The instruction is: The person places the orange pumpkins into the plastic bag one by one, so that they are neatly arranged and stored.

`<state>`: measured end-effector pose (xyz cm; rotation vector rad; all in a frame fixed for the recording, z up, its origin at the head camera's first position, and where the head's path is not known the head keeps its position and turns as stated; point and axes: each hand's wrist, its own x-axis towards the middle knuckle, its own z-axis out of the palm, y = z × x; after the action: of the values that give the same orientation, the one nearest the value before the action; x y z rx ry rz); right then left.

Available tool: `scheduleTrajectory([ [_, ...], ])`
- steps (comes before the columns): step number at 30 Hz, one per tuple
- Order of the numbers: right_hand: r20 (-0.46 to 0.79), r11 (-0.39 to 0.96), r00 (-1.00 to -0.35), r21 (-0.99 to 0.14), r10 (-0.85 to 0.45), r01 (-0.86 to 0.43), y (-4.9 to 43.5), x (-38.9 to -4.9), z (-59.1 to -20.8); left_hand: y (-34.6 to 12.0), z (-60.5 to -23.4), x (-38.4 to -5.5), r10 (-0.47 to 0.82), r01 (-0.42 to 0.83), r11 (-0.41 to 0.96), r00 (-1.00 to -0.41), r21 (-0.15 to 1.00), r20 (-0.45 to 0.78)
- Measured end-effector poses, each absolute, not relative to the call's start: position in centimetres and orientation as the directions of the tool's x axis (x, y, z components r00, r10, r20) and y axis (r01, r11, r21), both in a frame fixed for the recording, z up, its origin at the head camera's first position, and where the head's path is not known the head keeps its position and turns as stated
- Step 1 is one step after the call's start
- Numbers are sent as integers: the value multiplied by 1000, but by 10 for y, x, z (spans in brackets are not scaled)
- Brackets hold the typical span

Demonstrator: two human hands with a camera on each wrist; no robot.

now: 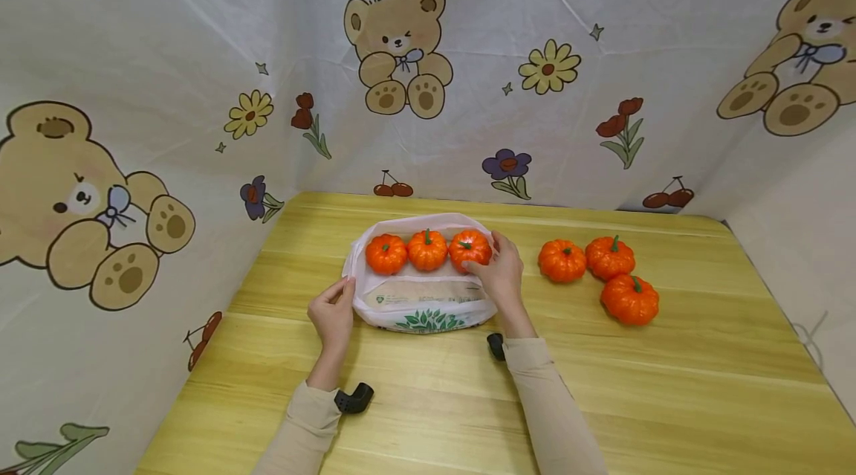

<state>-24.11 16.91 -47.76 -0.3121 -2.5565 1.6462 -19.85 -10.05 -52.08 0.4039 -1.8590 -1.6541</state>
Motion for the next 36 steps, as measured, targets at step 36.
scheduleTrajectory([
  [36,78,172,-786,-985,613,36,299,-160,-448,-99,-520,-199,-604,170,158,-762,973,232],
])
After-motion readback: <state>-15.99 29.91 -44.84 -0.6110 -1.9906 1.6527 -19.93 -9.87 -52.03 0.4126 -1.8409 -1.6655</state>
